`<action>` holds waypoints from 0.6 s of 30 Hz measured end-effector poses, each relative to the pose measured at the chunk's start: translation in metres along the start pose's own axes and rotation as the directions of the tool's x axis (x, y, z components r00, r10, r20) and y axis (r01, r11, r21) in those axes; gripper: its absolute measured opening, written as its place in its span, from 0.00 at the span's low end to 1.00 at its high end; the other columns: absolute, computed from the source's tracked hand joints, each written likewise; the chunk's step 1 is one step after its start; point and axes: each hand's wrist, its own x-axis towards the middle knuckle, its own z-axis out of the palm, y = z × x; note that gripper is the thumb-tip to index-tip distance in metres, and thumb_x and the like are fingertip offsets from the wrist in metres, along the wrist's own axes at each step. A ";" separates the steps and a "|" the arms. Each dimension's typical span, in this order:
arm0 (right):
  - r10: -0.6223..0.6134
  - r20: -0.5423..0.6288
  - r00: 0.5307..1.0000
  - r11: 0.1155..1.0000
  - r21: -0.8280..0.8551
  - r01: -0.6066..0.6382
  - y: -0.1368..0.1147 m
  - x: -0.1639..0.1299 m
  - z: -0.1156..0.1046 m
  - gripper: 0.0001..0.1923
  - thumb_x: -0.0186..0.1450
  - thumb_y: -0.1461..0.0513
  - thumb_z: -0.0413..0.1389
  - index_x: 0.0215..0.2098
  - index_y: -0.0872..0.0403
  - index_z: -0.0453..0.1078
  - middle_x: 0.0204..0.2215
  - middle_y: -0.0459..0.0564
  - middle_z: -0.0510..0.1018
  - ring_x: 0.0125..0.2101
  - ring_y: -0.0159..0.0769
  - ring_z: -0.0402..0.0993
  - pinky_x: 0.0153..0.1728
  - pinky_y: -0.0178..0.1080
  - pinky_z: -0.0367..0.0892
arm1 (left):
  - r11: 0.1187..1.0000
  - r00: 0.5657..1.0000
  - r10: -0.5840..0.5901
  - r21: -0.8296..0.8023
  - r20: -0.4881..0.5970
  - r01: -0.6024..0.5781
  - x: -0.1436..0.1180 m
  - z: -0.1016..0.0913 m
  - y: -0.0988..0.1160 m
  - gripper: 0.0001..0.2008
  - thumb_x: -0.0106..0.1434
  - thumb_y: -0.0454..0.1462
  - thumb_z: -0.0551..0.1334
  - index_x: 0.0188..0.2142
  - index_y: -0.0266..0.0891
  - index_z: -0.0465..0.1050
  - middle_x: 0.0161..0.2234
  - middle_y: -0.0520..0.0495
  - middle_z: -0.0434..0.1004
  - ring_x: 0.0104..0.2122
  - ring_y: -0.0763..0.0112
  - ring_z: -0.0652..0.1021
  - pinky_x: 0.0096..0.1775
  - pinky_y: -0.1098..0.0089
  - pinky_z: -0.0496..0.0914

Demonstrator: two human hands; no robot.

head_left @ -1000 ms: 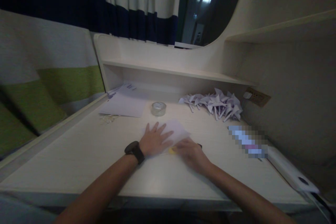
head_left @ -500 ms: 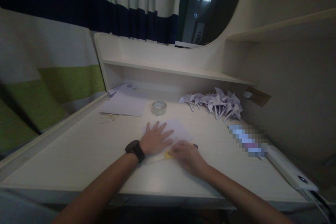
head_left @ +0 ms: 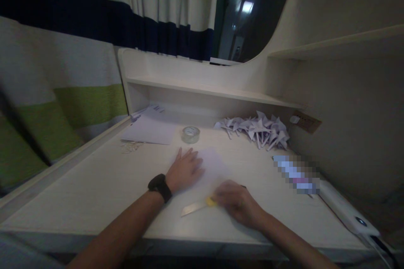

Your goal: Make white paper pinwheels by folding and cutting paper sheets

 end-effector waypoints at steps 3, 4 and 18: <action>0.042 -0.045 0.998 0.999 -0.013 -0.043 0.006 -0.015 -0.010 0.13 0.67 0.66 0.52 0.45 0.49 0.75 0.37 0.52 0.80 0.37 0.38 0.73 0.40 0.42 0.69 | 0.999 0.999 0.043 -0.010 -0.006 -0.043 -0.003 -0.002 0.001 0.23 0.68 0.51 0.49 0.53 0.42 0.70 0.60 0.41 0.64 0.63 0.54 0.58 0.62 0.50 0.45; 0.049 -0.065 0.997 0.999 -0.019 -0.051 0.008 -0.020 -0.013 0.13 0.66 0.65 0.53 0.46 0.49 0.75 0.38 0.52 0.81 0.38 0.39 0.74 0.42 0.43 0.69 | 0.999 0.999 0.048 -0.014 0.015 -0.047 -0.005 -0.002 0.001 0.24 0.67 0.52 0.49 0.54 0.42 0.69 0.61 0.40 0.63 0.62 0.54 0.59 0.62 0.51 0.47; 0.286 0.002 0.958 0.934 -0.225 -0.279 0.022 -0.064 -0.062 0.11 0.65 0.63 0.54 0.45 0.51 0.74 0.38 0.51 0.81 0.37 0.40 0.73 0.40 0.40 0.67 | 0.998 0.994 0.024 0.061 0.102 -0.031 -0.015 0.001 0.009 0.32 0.63 0.59 0.49 0.59 0.45 0.64 0.61 0.39 0.63 0.59 0.41 0.63 0.56 0.43 0.57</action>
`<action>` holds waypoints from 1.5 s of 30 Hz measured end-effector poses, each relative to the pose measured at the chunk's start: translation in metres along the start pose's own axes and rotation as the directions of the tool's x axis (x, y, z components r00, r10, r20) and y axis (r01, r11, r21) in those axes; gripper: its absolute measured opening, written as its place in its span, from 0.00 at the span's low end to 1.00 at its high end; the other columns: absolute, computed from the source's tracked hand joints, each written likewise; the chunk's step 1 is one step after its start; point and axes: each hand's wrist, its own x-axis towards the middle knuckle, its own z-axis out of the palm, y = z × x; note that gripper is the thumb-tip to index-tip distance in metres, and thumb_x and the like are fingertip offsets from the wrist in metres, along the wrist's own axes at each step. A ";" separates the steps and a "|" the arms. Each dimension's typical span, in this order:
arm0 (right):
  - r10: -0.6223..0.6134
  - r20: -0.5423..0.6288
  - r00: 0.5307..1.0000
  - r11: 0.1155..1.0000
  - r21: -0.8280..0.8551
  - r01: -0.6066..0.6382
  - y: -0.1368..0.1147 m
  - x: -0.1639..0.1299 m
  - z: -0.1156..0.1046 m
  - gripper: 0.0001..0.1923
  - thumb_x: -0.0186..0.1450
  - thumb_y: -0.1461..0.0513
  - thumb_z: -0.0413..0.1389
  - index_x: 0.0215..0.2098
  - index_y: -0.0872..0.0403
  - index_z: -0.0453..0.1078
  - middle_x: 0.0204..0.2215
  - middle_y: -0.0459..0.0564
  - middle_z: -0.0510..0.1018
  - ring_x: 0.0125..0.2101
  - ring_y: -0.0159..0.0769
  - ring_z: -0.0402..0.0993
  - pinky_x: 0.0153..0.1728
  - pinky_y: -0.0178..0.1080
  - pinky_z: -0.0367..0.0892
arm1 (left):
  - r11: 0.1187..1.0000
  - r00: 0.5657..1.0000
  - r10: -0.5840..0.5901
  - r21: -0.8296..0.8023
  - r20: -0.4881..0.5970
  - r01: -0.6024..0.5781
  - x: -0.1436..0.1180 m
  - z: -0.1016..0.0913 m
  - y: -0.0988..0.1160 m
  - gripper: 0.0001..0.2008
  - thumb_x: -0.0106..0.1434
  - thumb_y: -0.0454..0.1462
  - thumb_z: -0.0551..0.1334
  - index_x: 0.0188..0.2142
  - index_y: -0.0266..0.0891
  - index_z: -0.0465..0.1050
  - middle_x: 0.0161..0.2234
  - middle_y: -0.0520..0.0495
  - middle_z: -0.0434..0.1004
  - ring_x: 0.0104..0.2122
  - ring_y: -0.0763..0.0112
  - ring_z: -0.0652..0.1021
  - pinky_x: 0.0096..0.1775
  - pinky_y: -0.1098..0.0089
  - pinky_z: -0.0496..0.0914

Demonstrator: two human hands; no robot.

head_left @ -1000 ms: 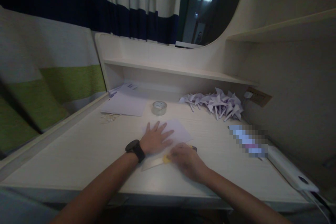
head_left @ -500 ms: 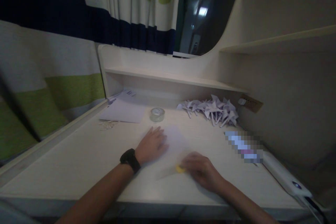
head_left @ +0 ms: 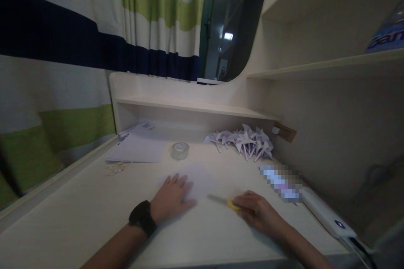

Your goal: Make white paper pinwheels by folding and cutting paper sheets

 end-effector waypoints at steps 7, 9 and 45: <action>0.361 -0.094 0.928 0.875 -0.311 -0.372 0.044 0.012 -0.010 0.09 0.66 0.62 0.51 0.37 0.54 0.74 0.33 0.53 0.80 0.36 0.42 0.73 0.38 0.38 0.63 | 0.995 0.994 0.096 0.027 -0.049 -0.094 0.005 -0.009 0.006 0.20 0.69 0.47 0.47 0.38 0.40 0.74 0.40 0.42 0.77 0.43 0.57 0.75 0.49 0.57 0.66; 0.455 -0.116 0.883 0.794 -0.396 -0.461 0.056 0.030 -0.006 0.10 0.67 0.61 0.51 0.37 0.56 0.74 0.34 0.55 0.80 0.38 0.42 0.74 0.39 0.37 0.62 | 0.993 0.992 0.119 0.022 -0.039 -0.118 0.006 -0.011 0.007 0.21 0.71 0.45 0.45 0.34 0.40 0.74 0.35 0.43 0.77 0.38 0.60 0.76 0.45 0.60 0.67; 0.602 0.072 0.795 0.769 -0.322 -0.553 -0.009 0.151 0.051 0.36 0.48 0.47 0.66 0.50 0.55 0.68 0.44 0.62 0.76 0.44 0.52 0.74 0.40 0.44 0.67 | 0.462 0.545 -0.787 -0.862 -0.289 0.211 -0.002 -0.061 -0.067 0.24 0.52 0.47 0.63 0.45 0.33 0.77 0.35 0.43 0.82 0.35 0.60 0.80 0.34 0.69 0.72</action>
